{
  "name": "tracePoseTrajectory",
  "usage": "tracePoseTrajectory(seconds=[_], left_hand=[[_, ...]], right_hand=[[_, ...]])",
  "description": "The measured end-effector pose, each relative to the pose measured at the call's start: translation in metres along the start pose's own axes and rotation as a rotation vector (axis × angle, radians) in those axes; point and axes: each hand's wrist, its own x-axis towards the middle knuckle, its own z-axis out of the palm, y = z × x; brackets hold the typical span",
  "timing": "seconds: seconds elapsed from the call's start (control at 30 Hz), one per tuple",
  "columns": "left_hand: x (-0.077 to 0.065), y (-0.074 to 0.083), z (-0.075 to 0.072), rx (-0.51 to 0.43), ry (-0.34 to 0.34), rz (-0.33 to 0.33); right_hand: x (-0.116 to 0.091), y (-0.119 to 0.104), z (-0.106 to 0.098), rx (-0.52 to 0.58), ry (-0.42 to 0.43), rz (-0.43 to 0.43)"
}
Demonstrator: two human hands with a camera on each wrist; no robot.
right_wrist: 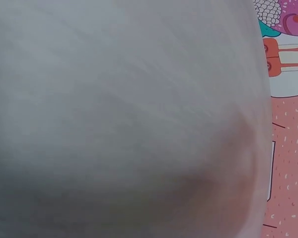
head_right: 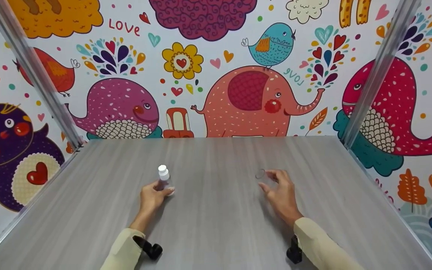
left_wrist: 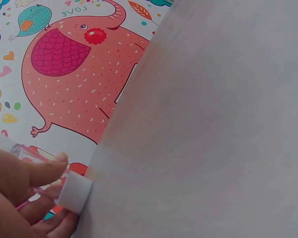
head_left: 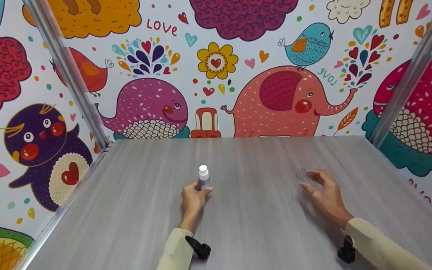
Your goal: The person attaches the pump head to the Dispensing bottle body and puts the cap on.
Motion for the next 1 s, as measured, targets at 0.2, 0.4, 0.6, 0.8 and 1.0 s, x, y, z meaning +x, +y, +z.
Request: tracePoseTrajectory(seconds=[0.2, 0.4, 0.6, 0.8, 1.0], left_hand=[[0.001, -0.001, 0.000, 0.001, 0.010, -0.001], [0.000, 0.000, 0.000, -0.011, -0.002, -0.011], [0.000, 0.001, 0.000, -0.020, -0.012, -0.033], [0.001, 0.001, 0.001, 0.005, -0.001, -0.011], [0.001, 0.001, 0.001, 0.021, -0.001, -0.003]], right_hand=[[0.001, -0.005, 0.005, 0.018, -0.020, -0.019], [0.001, -0.008, 0.011, 0.034, -0.016, -0.038], [-0.001, -0.011, 0.017, 0.037, 0.000, -0.076], [-0.003, -0.016, 0.022, 0.066, -0.008, -0.095], [-0.004, -0.023, 0.024, 0.076, -0.033, -0.078]])
